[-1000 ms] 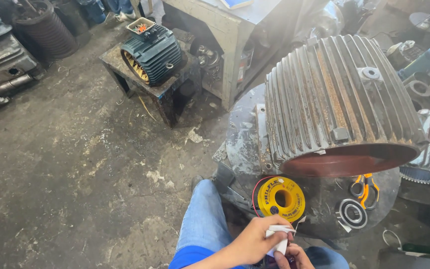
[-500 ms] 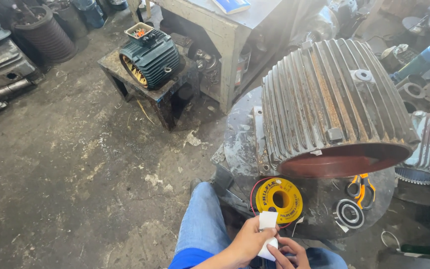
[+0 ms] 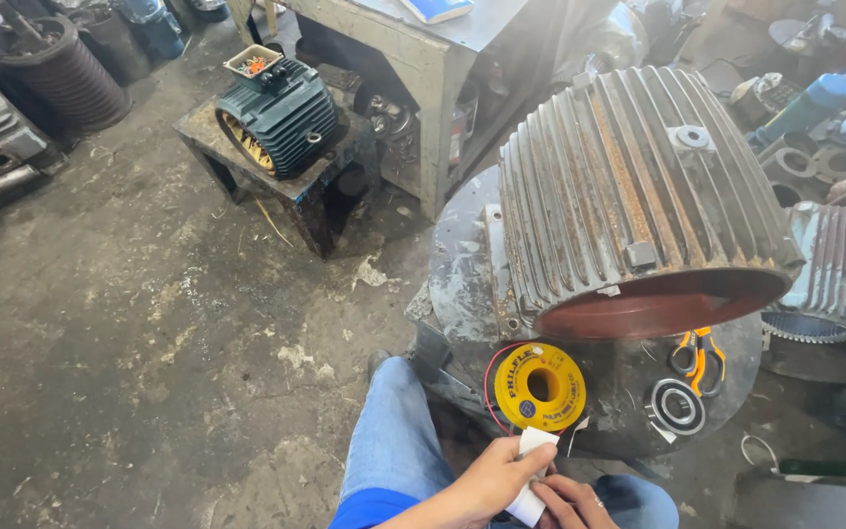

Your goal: Applying insulation tape to the internal slots of a motor stator using scissors to cut strips to size.

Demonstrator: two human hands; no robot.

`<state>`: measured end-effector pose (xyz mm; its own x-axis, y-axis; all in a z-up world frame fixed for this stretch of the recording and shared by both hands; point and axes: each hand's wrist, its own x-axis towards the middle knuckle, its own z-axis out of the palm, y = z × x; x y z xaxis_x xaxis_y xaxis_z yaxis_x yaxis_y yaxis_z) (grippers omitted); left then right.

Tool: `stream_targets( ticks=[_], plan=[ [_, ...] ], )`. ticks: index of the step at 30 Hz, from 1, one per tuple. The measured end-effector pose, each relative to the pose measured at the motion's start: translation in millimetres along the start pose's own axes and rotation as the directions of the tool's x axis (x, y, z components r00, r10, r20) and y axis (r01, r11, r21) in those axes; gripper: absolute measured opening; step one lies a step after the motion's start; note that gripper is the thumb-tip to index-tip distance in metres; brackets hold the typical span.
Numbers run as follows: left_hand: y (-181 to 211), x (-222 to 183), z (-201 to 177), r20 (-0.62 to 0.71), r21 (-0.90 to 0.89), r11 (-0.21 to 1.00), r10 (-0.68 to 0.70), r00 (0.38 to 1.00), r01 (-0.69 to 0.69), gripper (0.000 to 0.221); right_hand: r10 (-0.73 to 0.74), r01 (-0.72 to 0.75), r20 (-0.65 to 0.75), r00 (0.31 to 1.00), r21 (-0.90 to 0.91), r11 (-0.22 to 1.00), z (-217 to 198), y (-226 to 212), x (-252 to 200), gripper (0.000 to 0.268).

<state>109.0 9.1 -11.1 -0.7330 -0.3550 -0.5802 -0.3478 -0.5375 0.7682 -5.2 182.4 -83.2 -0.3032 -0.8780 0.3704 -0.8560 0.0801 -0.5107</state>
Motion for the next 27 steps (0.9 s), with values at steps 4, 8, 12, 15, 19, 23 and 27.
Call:
stream_targets(
  ticks=[4,8,12,15,19,23,27],
  plan=[
    [3,2,1,-0.010,-0.040,0.999,-0.035,0.999,0.034,0.031,0.017,-0.016,0.022,1.000,-0.054,0.998,3,12,-5,0.037],
    [4,2,0,0.001,-0.034,0.999,-0.031,1.000,0.031,0.032,0.010,-0.008,0.024,1.000,-0.059,0.998,4,10,-4,0.037],
    [11,-7,0,-0.022,0.085,0.996,0.005,1.000,-0.003,0.033,0.054,-0.056,-0.061,0.997,-0.030,0.998,2,-8,4,0.031],
    [19,-13,-2,-0.013,0.147,0.989,-0.012,1.000,0.014,0.031,0.053,-0.058,-0.117,0.992,-0.041,0.997,4,-17,6,0.026],
    [16,-11,-1,-0.040,0.218,0.975,-0.024,0.999,0.032,0.031,0.074,-0.076,-0.045,0.996,-0.036,0.996,12,-2,-7,0.029],
    [14,-10,0,-0.048,0.227,0.974,-0.002,0.999,0.013,0.030,0.056,-0.060,-0.075,0.996,-0.048,0.997,11,-2,-7,0.032],
    [20,-13,1,-0.059,0.259,0.965,-0.015,0.998,0.030,0.030,0.126,-0.126,-0.005,0.992,-0.064,0.990,10,-3,-10,0.036]
  ],
)
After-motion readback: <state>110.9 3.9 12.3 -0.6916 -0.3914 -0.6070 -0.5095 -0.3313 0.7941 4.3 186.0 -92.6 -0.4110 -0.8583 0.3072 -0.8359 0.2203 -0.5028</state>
